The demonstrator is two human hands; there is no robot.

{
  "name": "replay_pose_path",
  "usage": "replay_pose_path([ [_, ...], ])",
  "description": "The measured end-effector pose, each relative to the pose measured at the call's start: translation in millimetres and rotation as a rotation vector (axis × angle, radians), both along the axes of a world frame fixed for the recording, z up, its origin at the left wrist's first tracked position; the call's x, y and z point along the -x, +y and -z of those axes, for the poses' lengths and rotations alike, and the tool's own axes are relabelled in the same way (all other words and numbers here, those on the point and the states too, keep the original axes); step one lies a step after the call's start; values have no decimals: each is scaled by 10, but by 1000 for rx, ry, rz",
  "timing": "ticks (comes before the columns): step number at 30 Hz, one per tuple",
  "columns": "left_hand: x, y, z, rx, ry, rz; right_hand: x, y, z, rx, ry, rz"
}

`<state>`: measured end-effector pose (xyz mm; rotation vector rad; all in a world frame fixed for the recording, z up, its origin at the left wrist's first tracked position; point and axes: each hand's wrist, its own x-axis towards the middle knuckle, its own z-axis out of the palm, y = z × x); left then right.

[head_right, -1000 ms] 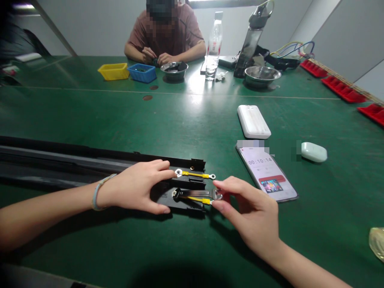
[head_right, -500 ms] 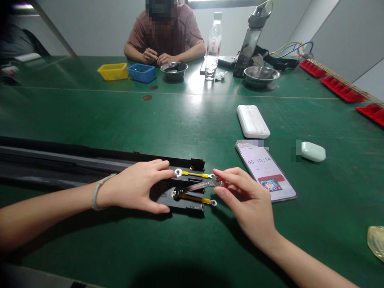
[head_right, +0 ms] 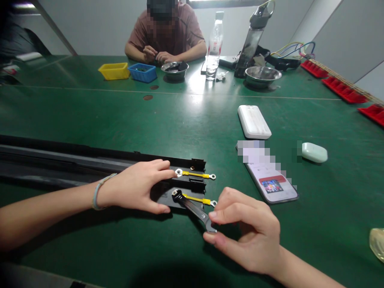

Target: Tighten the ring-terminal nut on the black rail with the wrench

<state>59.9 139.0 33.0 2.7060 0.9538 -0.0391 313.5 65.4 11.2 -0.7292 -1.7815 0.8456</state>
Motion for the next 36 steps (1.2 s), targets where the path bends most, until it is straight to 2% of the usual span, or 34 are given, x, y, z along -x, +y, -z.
replay_pose_path([
  [6,6,-33,-9,3,10,2,-12,28,4,38,27,103],
  [11,-20,-48,-5,7,20,-1,-33,61,6,70,-183,411],
  [14,-44,-41,6,13,18,-10,-40,101,38,97,-272,517],
  [21,-54,-27,28,16,17,-11,-66,129,81,139,-258,505],
  [27,-65,-9,68,9,12,-2,-65,79,67,81,-156,395],
  [33,-63,35,87,11,13,-2,-33,-42,64,9,-171,442],
  [36,-49,48,95,10,13,0,-14,-69,83,-25,-126,332],
])
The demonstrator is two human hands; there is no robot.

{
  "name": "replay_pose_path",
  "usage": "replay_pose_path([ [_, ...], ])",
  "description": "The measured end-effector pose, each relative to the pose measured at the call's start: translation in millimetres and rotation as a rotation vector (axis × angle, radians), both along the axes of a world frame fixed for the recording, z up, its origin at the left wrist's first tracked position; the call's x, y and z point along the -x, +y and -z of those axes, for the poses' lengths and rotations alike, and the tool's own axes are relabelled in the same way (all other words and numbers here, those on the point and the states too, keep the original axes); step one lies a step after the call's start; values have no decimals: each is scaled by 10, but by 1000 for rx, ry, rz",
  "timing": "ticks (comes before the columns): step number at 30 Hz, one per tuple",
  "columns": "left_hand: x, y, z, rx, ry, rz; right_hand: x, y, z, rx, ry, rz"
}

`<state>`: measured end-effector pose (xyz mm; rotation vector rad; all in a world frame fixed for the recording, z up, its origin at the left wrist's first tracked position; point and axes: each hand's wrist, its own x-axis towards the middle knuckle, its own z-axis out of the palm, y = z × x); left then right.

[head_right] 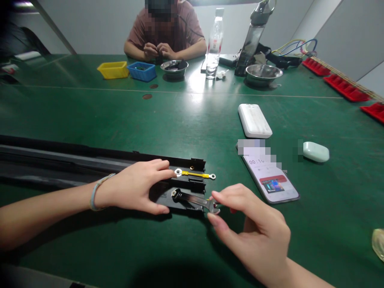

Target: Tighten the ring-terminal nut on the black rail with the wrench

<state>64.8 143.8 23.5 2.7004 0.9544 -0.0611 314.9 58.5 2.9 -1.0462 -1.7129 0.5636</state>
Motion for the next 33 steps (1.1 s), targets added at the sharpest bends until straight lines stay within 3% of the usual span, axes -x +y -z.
replay_pose_path([
  [5,-2,1,7,5,2,-3,17,-16,9,-29,63,-157],
  [12,-26,-1,8,7,3,-4,-27,-6,24,-15,84,-208],
  [22,10,-66,-17,-4,-1,2,23,20,-58,102,-78,145],
  [27,18,-87,-12,-5,-3,-1,6,65,-10,205,-39,201],
  [33,18,-96,-14,-12,-2,1,-12,118,55,380,217,186],
])
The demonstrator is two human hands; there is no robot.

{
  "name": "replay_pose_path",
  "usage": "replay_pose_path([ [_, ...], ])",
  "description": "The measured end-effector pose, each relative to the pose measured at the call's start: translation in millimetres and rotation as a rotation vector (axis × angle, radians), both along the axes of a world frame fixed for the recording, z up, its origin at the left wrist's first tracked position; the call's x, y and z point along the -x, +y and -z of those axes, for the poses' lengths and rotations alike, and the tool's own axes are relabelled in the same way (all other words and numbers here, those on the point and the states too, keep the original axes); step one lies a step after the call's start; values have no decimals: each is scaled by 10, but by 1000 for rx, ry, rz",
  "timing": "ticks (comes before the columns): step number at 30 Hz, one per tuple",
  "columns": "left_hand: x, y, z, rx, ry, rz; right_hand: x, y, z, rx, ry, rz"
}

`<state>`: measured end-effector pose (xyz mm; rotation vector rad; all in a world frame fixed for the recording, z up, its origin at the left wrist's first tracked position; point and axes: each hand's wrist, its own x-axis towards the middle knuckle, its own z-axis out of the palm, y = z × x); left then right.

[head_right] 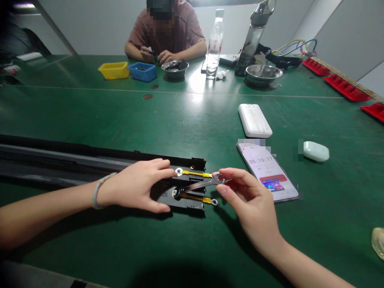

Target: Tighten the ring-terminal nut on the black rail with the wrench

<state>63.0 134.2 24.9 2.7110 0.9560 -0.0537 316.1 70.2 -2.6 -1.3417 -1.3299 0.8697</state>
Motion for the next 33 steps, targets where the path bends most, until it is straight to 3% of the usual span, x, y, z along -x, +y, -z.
replay_pose_path([
  [4,2,8,-1,-4,4,0,-16,26,-7,11,21,-38],
  [11,15,41,9,-4,-2,5,31,5,-70,-276,14,-219],
  [18,30,87,15,-18,-11,7,58,-30,-39,-410,-32,-317],
  [26,32,68,0,-14,-3,4,64,-23,-39,-376,-25,-250],
  [33,51,9,-20,-2,-5,2,82,0,-42,-302,-162,-54],
])
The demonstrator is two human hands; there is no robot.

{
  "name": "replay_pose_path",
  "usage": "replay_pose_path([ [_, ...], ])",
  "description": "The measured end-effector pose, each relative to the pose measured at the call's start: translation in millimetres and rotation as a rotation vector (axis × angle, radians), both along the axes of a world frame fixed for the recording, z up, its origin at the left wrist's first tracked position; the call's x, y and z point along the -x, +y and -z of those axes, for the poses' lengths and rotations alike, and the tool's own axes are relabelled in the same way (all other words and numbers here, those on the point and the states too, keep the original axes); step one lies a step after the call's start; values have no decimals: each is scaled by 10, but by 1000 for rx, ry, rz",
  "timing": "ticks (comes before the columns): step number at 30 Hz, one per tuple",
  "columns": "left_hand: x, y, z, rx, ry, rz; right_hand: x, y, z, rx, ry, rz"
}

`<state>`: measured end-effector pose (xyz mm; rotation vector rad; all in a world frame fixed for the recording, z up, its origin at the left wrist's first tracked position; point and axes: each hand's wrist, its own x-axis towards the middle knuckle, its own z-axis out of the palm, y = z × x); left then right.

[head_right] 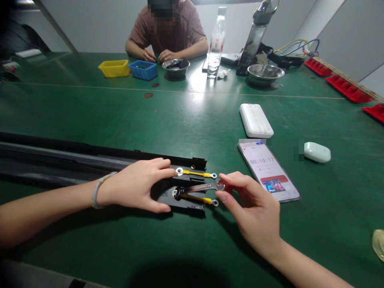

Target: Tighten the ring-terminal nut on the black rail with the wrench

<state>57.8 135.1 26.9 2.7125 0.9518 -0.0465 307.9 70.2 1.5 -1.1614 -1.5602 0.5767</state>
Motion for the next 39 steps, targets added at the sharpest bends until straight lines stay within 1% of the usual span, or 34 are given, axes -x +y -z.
replay_pose_path([
  [5,14,-31,-13,8,-4,-3,-6,40,13,26,-54,84],
  [10,16,-42,-17,8,3,-5,-30,56,37,59,-27,67],
  [14,10,-21,-16,5,6,-2,-44,54,35,54,38,-23],
  [19,16,16,-18,6,5,3,-13,44,9,-28,169,-251],
  [21,21,28,-15,6,7,1,4,28,-1,-55,178,-322],
  [23,21,40,-10,5,8,0,15,8,-6,-73,166,-348],
  [30,4,76,-5,10,6,-4,20,-14,25,-167,105,-356],
  [33,16,67,-12,13,4,-8,23,1,31,-168,104,-359],
  [36,30,39,-22,12,5,-7,25,12,21,-115,123,-291],
  [39,43,6,-42,13,8,-8,35,14,-2,-54,97,-158],
])
